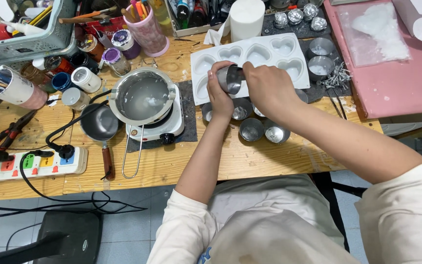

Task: Cleaning and preparing small metal candle molds by scraping out wax residue with a spoon.

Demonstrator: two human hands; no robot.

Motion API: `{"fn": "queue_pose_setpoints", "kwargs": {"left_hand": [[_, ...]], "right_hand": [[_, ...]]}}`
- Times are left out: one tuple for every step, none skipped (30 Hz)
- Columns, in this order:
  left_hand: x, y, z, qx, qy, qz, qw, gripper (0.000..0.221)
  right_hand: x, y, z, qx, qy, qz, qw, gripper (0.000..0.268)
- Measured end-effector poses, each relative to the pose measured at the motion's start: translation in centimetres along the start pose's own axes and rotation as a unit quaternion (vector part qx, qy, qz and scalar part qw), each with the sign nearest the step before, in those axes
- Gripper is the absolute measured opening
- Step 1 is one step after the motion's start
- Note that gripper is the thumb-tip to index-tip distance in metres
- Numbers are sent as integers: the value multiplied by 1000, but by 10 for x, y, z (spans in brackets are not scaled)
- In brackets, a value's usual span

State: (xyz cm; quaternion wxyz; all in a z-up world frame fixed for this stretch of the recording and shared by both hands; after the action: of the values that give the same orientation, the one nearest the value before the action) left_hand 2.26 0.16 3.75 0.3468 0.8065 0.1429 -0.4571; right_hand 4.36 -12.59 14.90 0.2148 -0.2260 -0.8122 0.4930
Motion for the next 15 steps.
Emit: {"fn": "queue_pose_setpoints", "kwargs": {"left_hand": [[7, -3, 0, 0, -1, -1, 1000, 58], [13, -7, -2, -9, 8, 6, 1000, 57], [19, -11, -3, -18, 17, 14, 1000, 56], [18, -12, -5, -17, 15, 14, 1000, 56], [17, -13, -6, -13, 11, 18, 1000, 54], [16, -13, -8, -8, 8, 22, 1000, 52], [20, -15, -10, -6, 6, 22, 1000, 52], [23, -16, -12, -2, 15, -31, 999, 50], [27, -18, -13, 3, 24, -85, 996, 48], [26, -17, -13, 4, 23, -84, 996, 48], [28, -16, -14, 10, -2, -79, 997, 48], [30, -16, -14, 16, -28, -76, 997, 48], [30, -17, -13, 16, -30, -77, 996, 48], [31, -17, -13, 13, -49, -70, 996, 48], [33, -18, -13, 10, -69, -63, 996, 48]], "right_hand": [[-2, 4, -1, 1, 1, -1, 1000, 13], [-3, 9, -3, 15, -5, -11, 1000, 13], [-4, 13, -4, 28, -12, -20, 999, 13], [-5, 14, -5, 29, -10, -20, 999, 13], [-6, 16, -5, 33, -20, -24, 999, 13], [-6, 17, -6, 37, -29, -27, 999, 14], [-10, 20, -6, 38, -26, -27, 999, 14], [-12, 24, -6, 39, -34, -24, 998, 15], [-15, 27, -5, 41, -41, -20, 998, 17], [-16, 26, -6, 41, -40, -20, 998, 17], [-17, 26, -6, 43, -46, -19, 998, 18], [-17, 26, -6, 46, -52, -20, 997, 19], [-18, 27, -6, 46, -51, -21, 997, 19], [-19, 27, -6, 45, -62, -23, 997, 19], [-19, 26, -6, 43, -72, -26, 996, 19]]}}
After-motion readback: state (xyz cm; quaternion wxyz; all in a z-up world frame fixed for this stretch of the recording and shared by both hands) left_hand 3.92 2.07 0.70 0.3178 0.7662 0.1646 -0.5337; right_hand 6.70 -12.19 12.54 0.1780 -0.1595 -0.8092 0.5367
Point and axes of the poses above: each hand's wrist, its own z-axis away from the middle knuckle, its own y-axis out of the palm, x = y × z, the point moved 5 cm from there along -z, towards the middle knuckle, and after that the axes turned 9 degrees about -x, right-handed, at the moved point
